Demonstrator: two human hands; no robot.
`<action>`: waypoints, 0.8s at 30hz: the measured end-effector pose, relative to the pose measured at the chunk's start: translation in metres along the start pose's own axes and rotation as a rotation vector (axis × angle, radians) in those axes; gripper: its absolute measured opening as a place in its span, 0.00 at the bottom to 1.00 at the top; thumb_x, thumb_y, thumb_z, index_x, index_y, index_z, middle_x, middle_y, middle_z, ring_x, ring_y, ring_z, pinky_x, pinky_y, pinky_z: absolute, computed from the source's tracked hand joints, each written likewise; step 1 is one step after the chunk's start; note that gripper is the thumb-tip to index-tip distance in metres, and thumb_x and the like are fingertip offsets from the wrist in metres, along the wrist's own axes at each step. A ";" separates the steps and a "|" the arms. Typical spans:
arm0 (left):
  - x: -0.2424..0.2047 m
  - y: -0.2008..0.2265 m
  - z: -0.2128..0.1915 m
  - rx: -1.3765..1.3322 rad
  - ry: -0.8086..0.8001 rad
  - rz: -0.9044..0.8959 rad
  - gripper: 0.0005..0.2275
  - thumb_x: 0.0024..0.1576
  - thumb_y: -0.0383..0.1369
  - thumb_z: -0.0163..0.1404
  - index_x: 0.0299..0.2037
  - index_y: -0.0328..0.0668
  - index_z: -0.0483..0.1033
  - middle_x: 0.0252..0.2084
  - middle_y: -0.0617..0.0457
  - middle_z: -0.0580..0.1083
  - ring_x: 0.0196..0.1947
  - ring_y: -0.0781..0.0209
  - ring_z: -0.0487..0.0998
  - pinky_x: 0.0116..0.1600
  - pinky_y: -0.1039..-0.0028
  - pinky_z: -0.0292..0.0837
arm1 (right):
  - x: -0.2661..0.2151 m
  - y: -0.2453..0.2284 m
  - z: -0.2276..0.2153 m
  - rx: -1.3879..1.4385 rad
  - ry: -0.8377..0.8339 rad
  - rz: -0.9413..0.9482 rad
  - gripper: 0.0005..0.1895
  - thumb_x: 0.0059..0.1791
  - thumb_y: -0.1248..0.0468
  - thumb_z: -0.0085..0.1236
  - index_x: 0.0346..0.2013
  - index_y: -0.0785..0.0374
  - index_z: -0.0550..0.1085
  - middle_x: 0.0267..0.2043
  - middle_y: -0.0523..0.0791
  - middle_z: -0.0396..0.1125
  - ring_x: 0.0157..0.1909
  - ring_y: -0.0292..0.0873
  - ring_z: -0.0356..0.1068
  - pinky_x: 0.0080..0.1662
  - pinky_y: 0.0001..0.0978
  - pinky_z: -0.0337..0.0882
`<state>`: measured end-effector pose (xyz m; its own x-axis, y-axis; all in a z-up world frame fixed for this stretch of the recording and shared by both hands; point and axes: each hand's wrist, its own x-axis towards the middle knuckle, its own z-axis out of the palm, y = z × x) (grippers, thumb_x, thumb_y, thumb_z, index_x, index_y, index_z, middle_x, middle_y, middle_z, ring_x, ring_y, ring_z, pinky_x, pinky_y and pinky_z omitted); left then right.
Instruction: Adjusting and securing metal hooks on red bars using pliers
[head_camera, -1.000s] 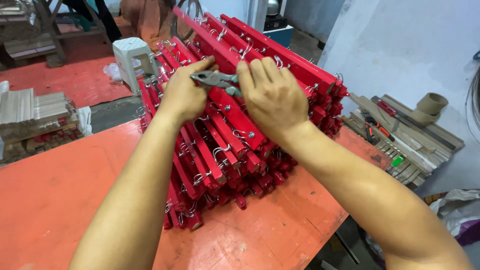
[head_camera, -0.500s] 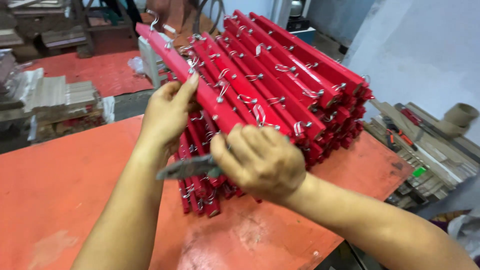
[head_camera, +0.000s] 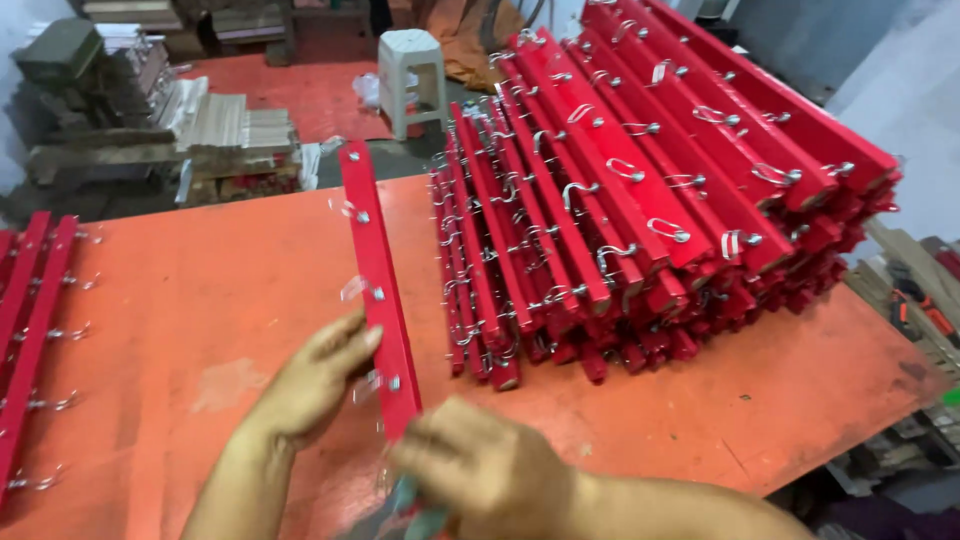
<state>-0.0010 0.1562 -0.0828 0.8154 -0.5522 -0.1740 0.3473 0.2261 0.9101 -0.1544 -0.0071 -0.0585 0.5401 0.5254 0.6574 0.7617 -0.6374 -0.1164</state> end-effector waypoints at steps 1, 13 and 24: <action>-0.005 -0.010 -0.009 -0.005 0.009 -0.006 0.22 0.57 0.26 0.44 0.64 0.32 0.70 0.61 0.45 0.75 0.57 0.55 0.75 0.62 0.63 0.71 | 0.011 0.009 0.000 0.010 -0.006 0.001 0.14 0.57 0.63 0.47 0.51 0.70 0.72 0.47 0.54 0.67 0.41 0.54 0.69 0.37 0.45 0.72; -0.049 -0.082 -0.035 -0.269 -0.141 -0.345 0.21 0.59 0.25 0.47 0.65 0.39 0.71 0.52 0.50 0.78 0.43 0.61 0.77 0.49 0.68 0.75 | 0.039 0.095 0.075 1.295 0.279 1.224 0.29 0.53 0.44 0.47 0.44 0.67 0.81 0.24 0.45 0.72 0.21 0.36 0.64 0.23 0.25 0.61; -0.040 -0.043 -0.056 -0.065 -0.061 -0.324 0.17 0.60 0.26 0.44 0.58 0.26 0.76 0.49 0.31 0.81 0.42 0.42 0.83 0.44 0.62 0.79 | 0.034 0.086 0.088 1.242 0.306 1.367 0.19 0.50 0.51 0.56 0.32 0.65 0.77 0.29 0.47 0.74 0.19 0.37 0.66 0.21 0.27 0.65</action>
<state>-0.0232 0.2132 -0.1361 0.6292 -0.6506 -0.4253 0.6142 0.0807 0.7850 -0.0389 0.0052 -0.1118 0.9551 -0.1240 -0.2690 -0.2183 0.3194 -0.9221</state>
